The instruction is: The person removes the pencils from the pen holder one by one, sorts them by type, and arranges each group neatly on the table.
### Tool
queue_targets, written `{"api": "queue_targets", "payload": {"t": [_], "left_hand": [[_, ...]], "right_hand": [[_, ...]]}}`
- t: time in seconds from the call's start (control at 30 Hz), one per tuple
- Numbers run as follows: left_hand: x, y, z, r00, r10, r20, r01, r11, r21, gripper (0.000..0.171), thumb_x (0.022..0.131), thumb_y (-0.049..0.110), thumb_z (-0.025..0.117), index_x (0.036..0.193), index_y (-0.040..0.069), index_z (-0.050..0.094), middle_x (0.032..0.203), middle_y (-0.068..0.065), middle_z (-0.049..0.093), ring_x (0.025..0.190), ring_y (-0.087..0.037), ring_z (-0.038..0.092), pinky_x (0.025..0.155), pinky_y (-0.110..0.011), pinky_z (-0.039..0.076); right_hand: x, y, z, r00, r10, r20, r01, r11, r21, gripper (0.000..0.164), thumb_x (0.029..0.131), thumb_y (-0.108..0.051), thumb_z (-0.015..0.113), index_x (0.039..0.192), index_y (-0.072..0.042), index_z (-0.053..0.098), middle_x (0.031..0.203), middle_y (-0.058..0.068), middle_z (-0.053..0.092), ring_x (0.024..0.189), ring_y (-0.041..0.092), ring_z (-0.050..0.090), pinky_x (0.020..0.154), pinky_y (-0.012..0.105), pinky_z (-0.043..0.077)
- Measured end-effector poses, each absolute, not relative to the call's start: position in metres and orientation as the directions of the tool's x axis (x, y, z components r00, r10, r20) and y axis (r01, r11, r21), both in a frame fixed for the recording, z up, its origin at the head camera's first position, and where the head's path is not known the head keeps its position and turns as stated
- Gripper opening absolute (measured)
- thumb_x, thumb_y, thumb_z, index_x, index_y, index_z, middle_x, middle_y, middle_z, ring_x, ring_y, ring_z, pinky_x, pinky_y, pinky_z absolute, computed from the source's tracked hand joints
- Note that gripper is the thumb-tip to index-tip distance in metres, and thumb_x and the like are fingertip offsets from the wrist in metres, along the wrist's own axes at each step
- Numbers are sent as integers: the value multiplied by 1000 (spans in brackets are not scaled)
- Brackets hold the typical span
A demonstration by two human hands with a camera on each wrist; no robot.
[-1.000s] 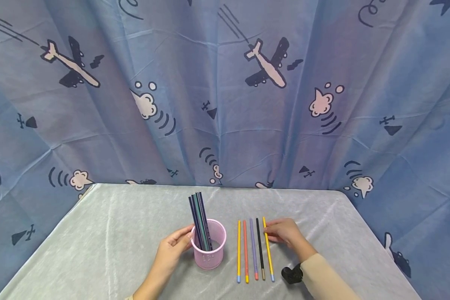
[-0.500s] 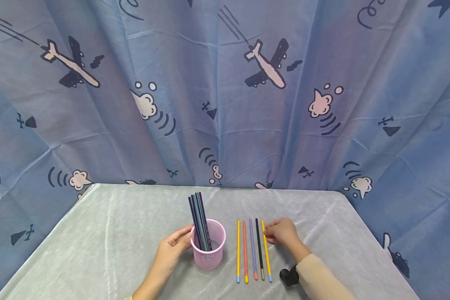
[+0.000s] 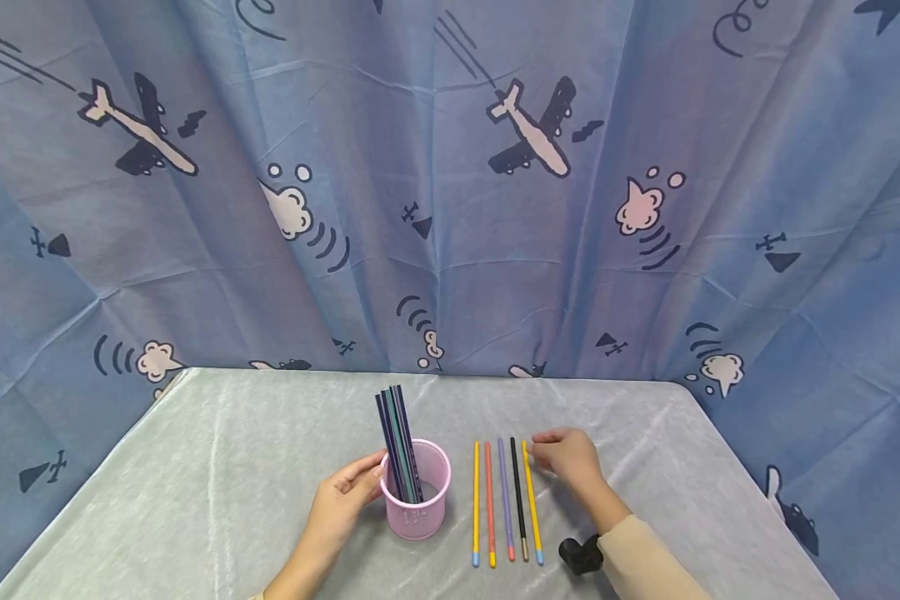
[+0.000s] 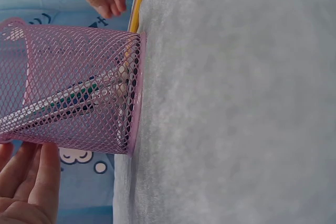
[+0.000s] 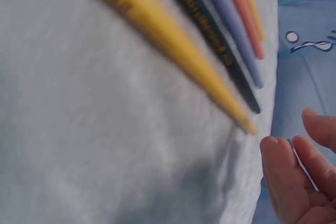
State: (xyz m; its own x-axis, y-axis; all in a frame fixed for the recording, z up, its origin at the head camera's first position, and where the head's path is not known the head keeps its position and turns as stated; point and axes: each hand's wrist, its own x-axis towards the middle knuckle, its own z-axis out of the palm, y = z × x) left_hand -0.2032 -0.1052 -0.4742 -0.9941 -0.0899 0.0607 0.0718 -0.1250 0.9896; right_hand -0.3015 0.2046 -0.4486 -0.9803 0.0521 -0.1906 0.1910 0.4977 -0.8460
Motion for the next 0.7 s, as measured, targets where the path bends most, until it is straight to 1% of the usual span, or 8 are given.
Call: {"api": "queue_targets", "payload": {"t": [0.1,0.2,0.27,0.37,0.53,0.7], "left_hand": [[-203,-106,-474,-994,-87,63,74,-124,989,40,96,15,65,129,-8,60,127,-24,66,99,0,68,88,-14,57],[-203,-106,-473,-995,-81,64,74,-128,989,40,97,15,64,129,-9,60,127,-24,65,100,-1,68,88,-14,57],[-202,-106,-473,-995,-77,65,74,-129,989,40,97,14,64,129,-9,60,127,-25,65,100,-1,68,88,-14,57],[-202,-106,-472,-995,-79,62,72,-129,989,40,97,14,64,129,-9,60,127,-25,65,100,-1,68,88,-14,56],[-202,-106,-472,-994,-86,63,74,-123,990,40,97,15,64,129,-9,60,126,-25,66,98,0,68,88,-14,57],[-202,-105,-473,-994,-86,60,69,-108,992,41,97,16,63,129,-9,60,125,-25,67,97,-1,68,88,-15,57]], "right_hand": [[-299,200,-444,-987,27,-158,150,499,-853,37,87,-7,71,115,16,64,105,23,73,81,9,69,76,29,63],[-295,192,-441,-990,7,-140,125,497,-859,38,87,-9,72,117,14,65,110,24,73,83,8,69,78,28,63],[-292,187,-440,-990,-1,-141,122,491,-862,40,88,-11,72,120,12,64,114,23,72,87,8,70,80,28,62],[-287,178,-439,-990,-14,-143,122,445,-887,41,90,-13,71,123,11,63,120,23,69,95,12,70,85,32,62],[-279,161,-438,-991,-28,-129,110,363,-925,42,93,-16,69,127,9,62,127,23,66,105,15,69,90,30,61],[-270,145,-438,-984,-83,-155,130,249,-960,46,96,-20,66,130,10,58,131,24,64,114,23,68,99,37,57]]}}
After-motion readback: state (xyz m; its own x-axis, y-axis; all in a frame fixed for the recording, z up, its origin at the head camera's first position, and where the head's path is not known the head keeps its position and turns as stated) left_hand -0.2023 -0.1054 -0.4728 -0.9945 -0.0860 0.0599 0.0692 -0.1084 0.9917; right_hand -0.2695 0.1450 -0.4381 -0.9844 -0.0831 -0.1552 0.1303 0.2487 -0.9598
